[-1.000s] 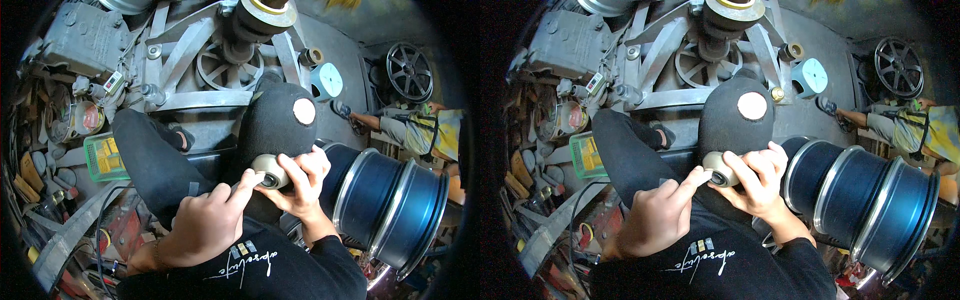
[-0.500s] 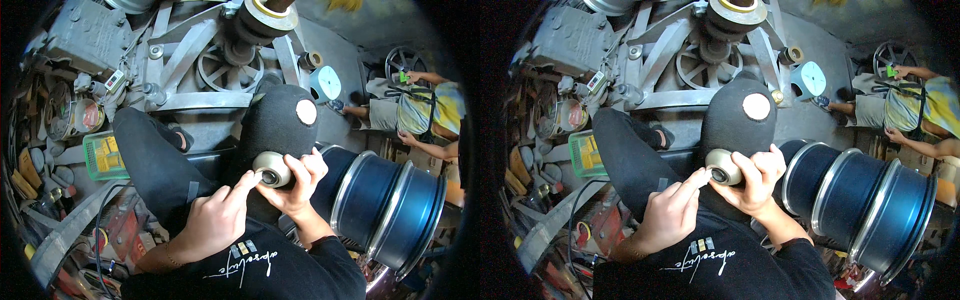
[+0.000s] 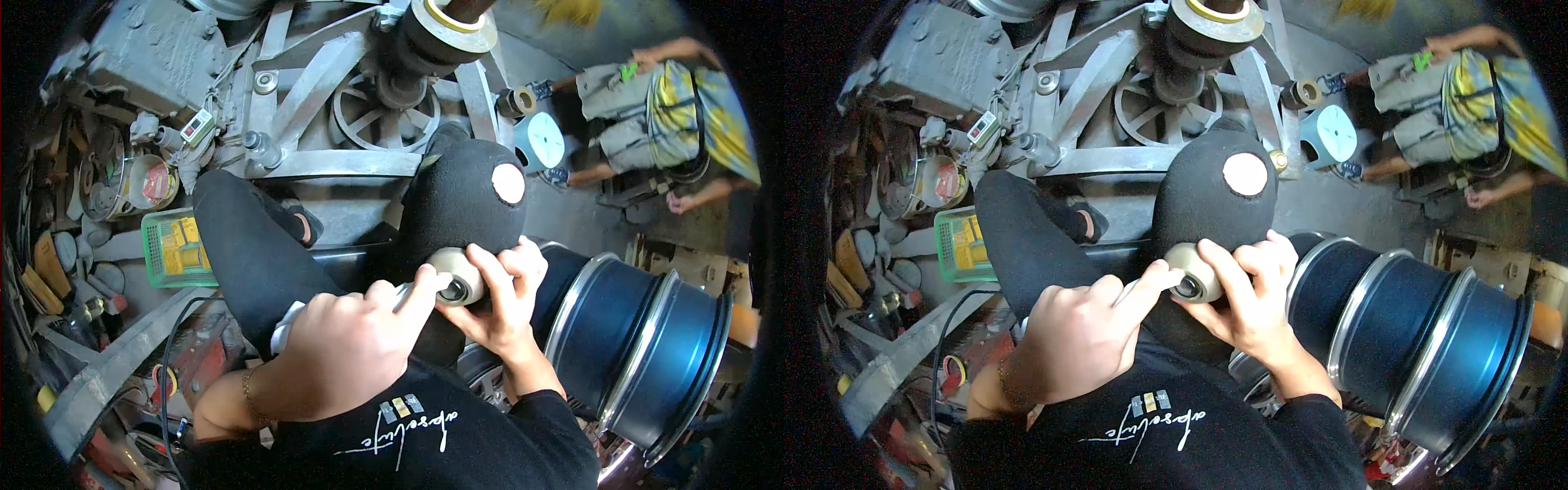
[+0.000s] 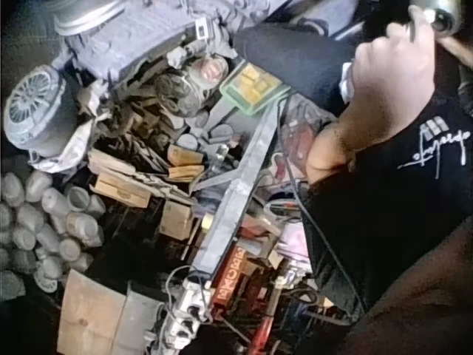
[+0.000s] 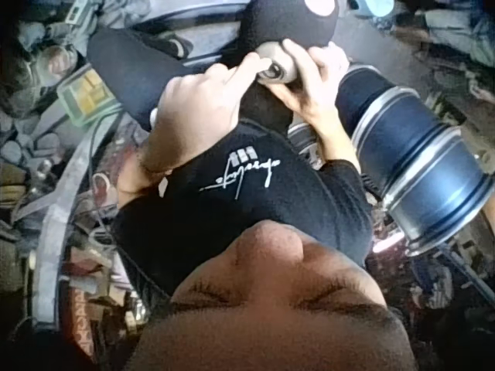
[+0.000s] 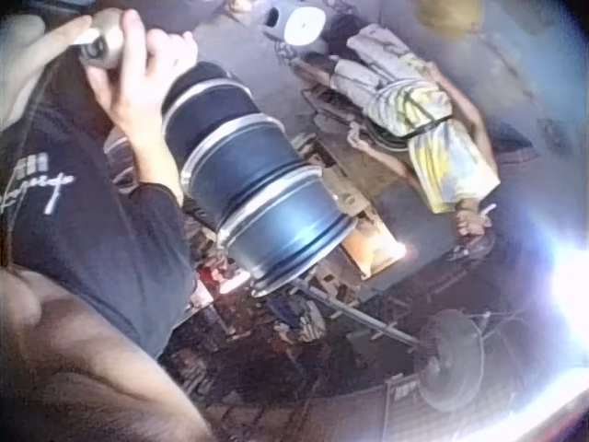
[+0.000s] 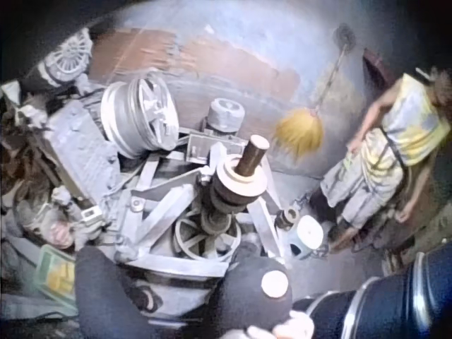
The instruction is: The person sits on the floor and cleans a small cylindrical mechanical part using a white cloth. They wipe the part repeatedly, rotate it to clean different sides, and then apply a strip of yellow tape to the part's surface.
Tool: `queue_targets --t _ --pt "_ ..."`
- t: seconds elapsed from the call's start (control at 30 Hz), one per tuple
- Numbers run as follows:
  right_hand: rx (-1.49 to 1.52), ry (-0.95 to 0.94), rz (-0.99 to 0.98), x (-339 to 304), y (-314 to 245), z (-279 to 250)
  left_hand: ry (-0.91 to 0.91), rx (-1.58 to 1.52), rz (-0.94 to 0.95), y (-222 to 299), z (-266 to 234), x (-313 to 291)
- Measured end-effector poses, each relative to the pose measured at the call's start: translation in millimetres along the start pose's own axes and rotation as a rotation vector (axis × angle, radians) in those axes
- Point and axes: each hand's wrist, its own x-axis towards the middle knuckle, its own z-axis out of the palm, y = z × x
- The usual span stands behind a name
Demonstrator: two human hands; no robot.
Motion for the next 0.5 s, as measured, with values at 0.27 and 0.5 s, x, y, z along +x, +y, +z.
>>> queue_targets --t 0.27,0.5 --pt "-0.004 0.31 0.093 -16 -3 36 -0.012 -0.136 -0.07 8 32 -12" --pt "0.1 0.293 0.105 -13 1 34 0.15 -0.295 -0.04 7 58 -15"
